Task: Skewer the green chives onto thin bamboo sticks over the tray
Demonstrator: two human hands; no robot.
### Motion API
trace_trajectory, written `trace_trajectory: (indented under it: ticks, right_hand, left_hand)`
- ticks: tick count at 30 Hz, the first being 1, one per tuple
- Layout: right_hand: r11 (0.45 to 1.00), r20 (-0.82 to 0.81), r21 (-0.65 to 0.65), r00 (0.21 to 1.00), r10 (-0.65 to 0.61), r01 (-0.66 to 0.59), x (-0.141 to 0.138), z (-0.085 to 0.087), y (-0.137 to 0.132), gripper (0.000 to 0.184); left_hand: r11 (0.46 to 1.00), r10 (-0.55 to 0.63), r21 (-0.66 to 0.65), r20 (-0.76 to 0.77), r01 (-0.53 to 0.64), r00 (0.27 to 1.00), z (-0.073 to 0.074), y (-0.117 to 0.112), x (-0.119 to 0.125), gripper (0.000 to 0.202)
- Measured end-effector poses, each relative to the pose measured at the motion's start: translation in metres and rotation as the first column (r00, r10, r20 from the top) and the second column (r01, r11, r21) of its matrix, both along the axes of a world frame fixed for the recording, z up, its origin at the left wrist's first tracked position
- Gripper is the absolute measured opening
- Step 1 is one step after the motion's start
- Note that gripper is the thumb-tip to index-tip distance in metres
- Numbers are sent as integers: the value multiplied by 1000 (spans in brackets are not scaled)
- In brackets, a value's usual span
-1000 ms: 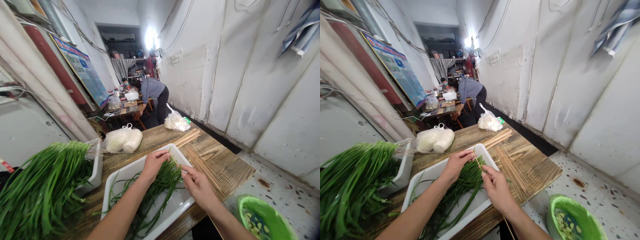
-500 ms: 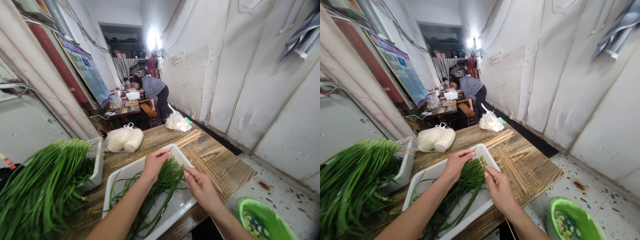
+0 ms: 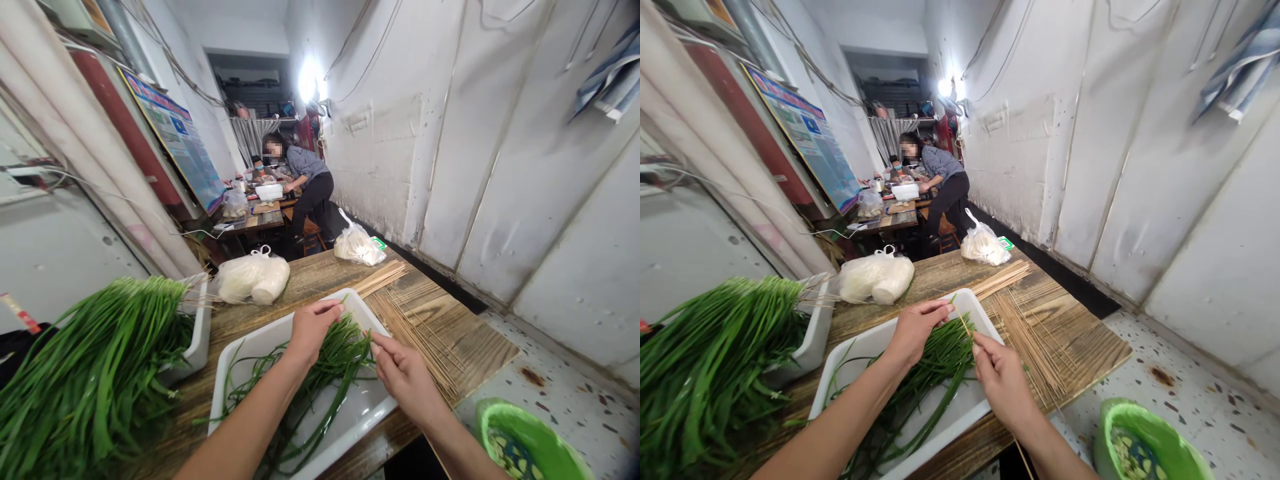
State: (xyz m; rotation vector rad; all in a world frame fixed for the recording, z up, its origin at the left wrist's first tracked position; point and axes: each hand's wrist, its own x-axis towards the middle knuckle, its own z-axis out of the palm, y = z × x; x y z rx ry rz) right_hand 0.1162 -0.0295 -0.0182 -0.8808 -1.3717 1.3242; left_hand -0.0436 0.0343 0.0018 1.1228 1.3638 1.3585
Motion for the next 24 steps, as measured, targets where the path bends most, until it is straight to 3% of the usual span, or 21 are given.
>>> trace_trajectory:
  ticks: [24]
  right_hand:
    - [1000, 40, 24, 999, 9, -10, 1, -1, 1, 33]
  left_hand:
    - [1000, 7, 23, -31, -6, 999, -2, 0, -1, 31]
